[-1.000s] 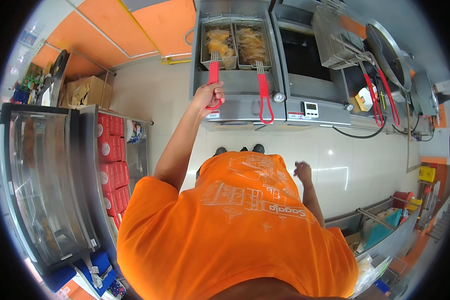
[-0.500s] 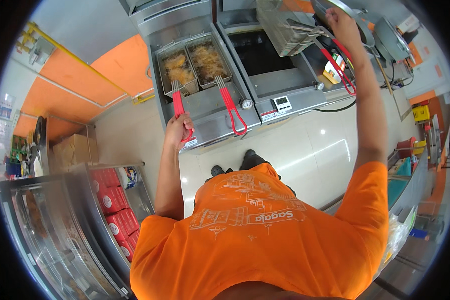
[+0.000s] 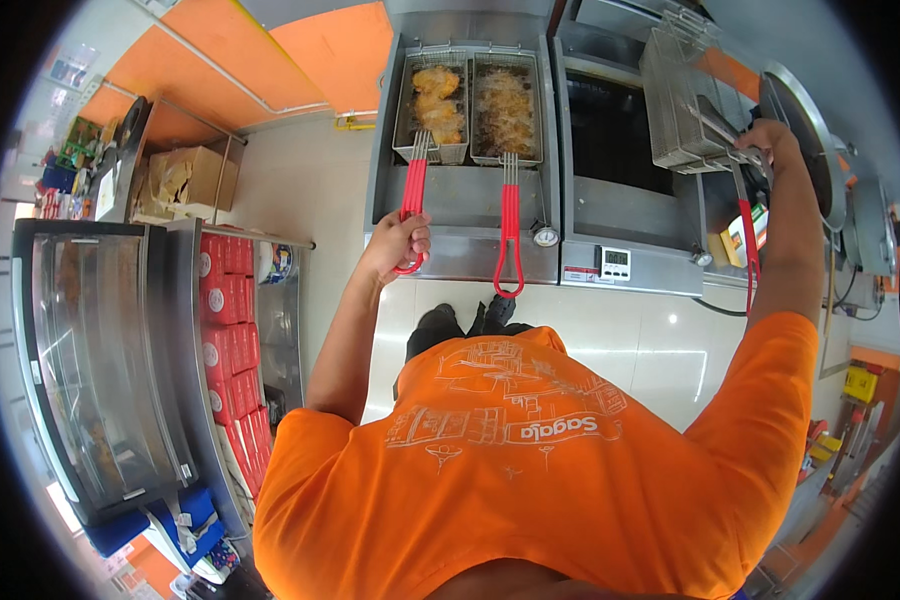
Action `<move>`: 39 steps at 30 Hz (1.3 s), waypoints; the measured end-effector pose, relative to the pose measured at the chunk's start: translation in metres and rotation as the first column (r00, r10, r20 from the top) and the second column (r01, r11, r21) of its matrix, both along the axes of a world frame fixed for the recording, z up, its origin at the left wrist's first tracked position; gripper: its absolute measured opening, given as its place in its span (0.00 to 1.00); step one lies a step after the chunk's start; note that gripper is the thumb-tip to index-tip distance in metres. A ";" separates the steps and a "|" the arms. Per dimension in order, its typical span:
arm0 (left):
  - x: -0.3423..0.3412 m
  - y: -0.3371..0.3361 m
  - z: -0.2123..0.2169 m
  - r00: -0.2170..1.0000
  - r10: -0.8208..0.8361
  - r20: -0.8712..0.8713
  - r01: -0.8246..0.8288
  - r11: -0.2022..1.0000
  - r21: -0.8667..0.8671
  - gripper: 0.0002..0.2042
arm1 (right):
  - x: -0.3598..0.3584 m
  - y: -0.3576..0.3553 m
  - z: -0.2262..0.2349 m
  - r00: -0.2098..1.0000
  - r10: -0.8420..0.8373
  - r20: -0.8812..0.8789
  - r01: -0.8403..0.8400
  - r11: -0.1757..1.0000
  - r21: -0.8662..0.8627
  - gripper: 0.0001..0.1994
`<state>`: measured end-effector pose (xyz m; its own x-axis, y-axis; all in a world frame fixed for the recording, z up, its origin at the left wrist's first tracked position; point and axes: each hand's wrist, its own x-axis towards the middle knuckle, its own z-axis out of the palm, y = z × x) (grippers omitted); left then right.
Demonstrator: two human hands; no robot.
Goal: The person folds flat cardboard food boxes into their three-dimensional shape at a counter. They then walk to a deep fryer, use tongs to transfer fried food into a box, and return to the counter to continue folding more boxes.
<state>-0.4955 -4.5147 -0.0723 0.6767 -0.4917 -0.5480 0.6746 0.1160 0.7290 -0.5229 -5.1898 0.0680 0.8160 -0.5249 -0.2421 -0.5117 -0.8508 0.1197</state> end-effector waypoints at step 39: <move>-0.015 0.028 -0.090 0.996 -0.077 -0.040 0.072 0.991 -0.111 0.08 | 0.132 0.407 -0.083 0.954 0.193 0.229 -0.244 0.945 0.218 0.20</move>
<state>-0.5102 -4.4862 -0.1623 0.6118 -0.5988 -0.5169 0.7159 0.1413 0.6837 -0.3905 -4.7825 -0.0147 0.9487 -0.2741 -0.1574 -0.3015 -0.9345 -0.1894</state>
